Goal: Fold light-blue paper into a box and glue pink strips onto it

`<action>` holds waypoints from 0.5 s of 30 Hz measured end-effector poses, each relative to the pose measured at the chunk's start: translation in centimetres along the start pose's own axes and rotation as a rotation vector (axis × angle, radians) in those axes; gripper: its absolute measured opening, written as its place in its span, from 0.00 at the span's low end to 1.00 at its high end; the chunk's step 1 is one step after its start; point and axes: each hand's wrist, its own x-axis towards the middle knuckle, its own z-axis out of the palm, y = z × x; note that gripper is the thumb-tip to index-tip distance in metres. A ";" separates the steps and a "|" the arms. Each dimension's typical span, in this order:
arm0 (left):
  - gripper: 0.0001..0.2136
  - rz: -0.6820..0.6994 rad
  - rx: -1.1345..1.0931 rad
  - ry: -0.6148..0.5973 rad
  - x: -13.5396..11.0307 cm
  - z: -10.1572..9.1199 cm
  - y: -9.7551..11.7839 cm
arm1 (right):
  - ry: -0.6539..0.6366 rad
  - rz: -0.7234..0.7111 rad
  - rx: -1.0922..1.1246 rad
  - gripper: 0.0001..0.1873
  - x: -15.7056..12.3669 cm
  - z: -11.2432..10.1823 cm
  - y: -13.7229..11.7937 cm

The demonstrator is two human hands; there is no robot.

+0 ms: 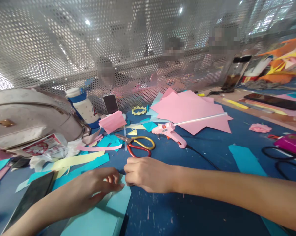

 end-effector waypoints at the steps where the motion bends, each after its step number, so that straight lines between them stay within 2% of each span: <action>1: 0.14 -0.003 -0.001 0.002 0.0 0.0 0.0 | -0.026 -0.019 -0.003 0.09 0.0 -0.3 -0.1; 11: 0.22 -0.010 0.001 -0.015 0.0 -0.1 -0.2 | -0.117 -0.108 0.102 0.09 0.0 -1.3 0.4; 15: 0.22 -0.018 -0.046 -0.002 0.0 0.0 -0.3 | -0.096 -0.127 0.313 0.09 0.0 -1.4 0.9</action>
